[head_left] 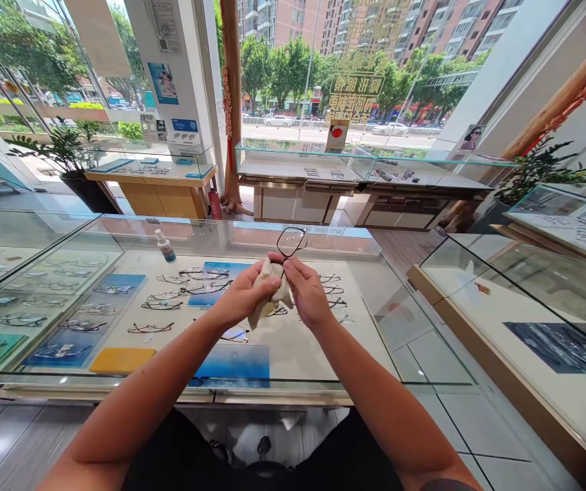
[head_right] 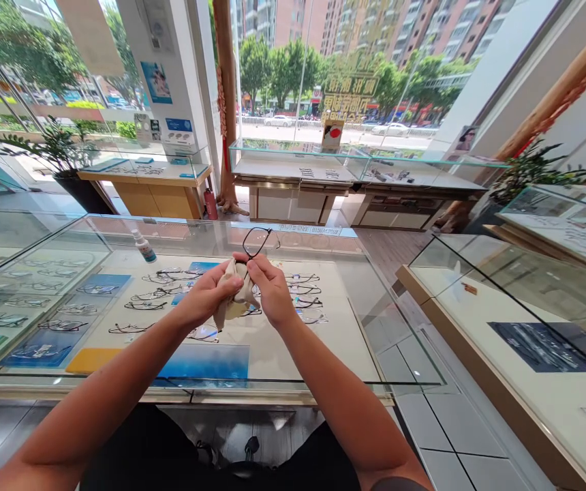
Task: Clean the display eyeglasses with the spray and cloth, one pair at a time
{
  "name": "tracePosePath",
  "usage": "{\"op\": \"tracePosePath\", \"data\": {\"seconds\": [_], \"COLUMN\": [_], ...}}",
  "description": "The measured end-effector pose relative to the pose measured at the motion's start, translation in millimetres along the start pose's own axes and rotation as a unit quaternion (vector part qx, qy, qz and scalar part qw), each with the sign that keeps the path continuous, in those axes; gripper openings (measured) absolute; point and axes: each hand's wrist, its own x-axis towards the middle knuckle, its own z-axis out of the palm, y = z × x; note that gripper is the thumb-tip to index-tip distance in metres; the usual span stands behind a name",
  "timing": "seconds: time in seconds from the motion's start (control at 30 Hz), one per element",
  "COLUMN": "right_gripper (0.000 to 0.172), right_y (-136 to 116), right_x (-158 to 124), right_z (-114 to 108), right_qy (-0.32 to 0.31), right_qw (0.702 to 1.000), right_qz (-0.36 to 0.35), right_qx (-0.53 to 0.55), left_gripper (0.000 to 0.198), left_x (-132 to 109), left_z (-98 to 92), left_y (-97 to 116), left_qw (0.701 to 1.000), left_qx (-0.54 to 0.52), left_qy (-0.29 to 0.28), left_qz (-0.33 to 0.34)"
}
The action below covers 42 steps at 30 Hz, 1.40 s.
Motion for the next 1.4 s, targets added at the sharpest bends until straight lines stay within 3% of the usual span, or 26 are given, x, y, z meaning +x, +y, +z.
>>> {"op": "tracePosePath", "data": {"seconds": [0.13,0.3,0.37,0.5,0.73,0.83,1.03,1.13,1.23,1.4], "right_gripper": [0.048,0.052,0.052,0.052,0.05,0.049,0.05,0.049,0.048,0.052], "right_y": [-2.4,-14.9,-17.7,-17.5,-10.3,-9.2,-16.9,-18.8,-15.7,-9.5], "right_x": [-1.9,-7.0,-7.9,-6.9,-2.8,-2.2,-6.0,-7.4,-7.1,-5.4], "right_z": [1.9,9.3,11.0,8.3,-1.1,-1.7,6.1,10.2,8.4,-0.5], "right_qy": [-0.011,-0.067,-0.076,-0.065,-0.03,-0.031,-0.092,-0.094,-0.063,-0.033], "right_qw": [0.999,0.989,0.985,0.987,0.999,0.999,0.987,0.982,0.986,0.999], "right_qz": [-0.02,-0.093,-0.111,-0.111,-0.01,-0.002,-0.094,-0.118,-0.116,-0.023], "right_qx": [-0.022,-0.095,-0.11,-0.095,0.001,0.01,-0.095,-0.109,-0.099,0.001], "left_gripper": [0.071,0.06,0.063,0.067,0.055,0.054,0.062,0.068,0.074,0.063], "left_x": [0.2,4.9,6.5,7.0,1.5,1.3,5.4,6.8,6.2,2.1], "left_z": [0.1,1.6,1.6,-2.2,-14.3,-11.7,-2.3,-2.4,-6.0,-11.5], "left_y": [0.2,-5.1,-5.9,-1.5,10.7,11.1,3.0,1.4,4.2,12.0], "left_qw": [0.998,0.982,0.977,0.99,0.997,0.995,0.988,0.982,0.987,0.994], "left_qx": [0.055,0.091,0.094,0.071,0.049,0.079,0.11,0.119,0.117,0.1], "left_qy": [0.017,0.128,0.148,0.088,-0.052,-0.048,0.07,0.106,0.078,-0.04], "left_qz": [0.025,0.108,0.118,0.086,0.015,0.028,0.081,0.104,0.08,0.025]}}
